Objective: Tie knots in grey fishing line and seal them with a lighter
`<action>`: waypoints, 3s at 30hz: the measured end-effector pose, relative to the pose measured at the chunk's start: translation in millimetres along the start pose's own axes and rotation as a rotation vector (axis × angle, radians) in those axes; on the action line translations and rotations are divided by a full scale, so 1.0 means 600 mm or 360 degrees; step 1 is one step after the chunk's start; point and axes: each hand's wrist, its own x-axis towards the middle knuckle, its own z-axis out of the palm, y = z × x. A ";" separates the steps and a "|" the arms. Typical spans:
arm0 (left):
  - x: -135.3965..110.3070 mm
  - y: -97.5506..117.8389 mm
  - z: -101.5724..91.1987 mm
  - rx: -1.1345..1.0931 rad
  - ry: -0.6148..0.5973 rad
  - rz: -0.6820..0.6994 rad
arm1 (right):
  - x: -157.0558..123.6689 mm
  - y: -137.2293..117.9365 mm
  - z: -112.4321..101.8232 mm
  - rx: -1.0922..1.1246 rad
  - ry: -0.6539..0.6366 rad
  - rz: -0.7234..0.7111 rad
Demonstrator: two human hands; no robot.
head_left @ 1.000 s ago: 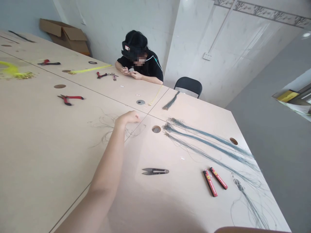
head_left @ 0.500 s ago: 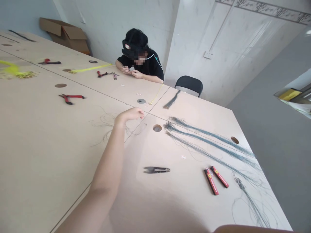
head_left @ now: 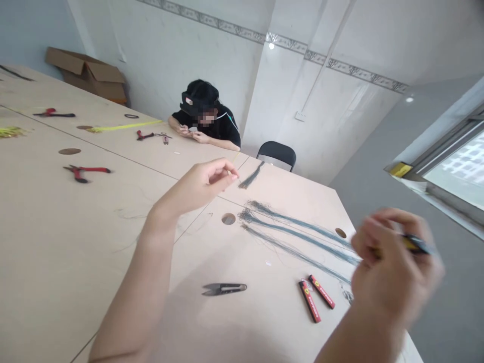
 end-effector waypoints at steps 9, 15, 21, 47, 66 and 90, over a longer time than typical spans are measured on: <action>-0.037 0.076 0.063 -0.0202 -0.0254 0.0127 | -0.005 0.015 0.070 0.0007 -0.0990 0.0286; -0.023 0.081 0.089 -0.0157 -0.0345 0.0225 | 0.006 0.015 0.045 -0.0040 -0.0707 0.0231; -0.003 0.078 0.108 -0.0143 -0.0394 0.0267 | 0.019 0.018 0.034 -0.0128 -0.0700 0.0280; 0.008 0.064 0.113 -0.0029 -0.0369 0.0266 | 0.025 0.024 0.034 -0.0187 -0.0838 0.0344; 0.013 0.074 0.121 -0.0382 -0.0339 0.0078 | 0.037 0.026 0.022 -0.0036 -0.0799 0.0554; 0.016 0.072 0.124 -0.0447 -0.0442 0.0011 | 0.040 0.038 0.026 0.0147 -0.0706 0.0667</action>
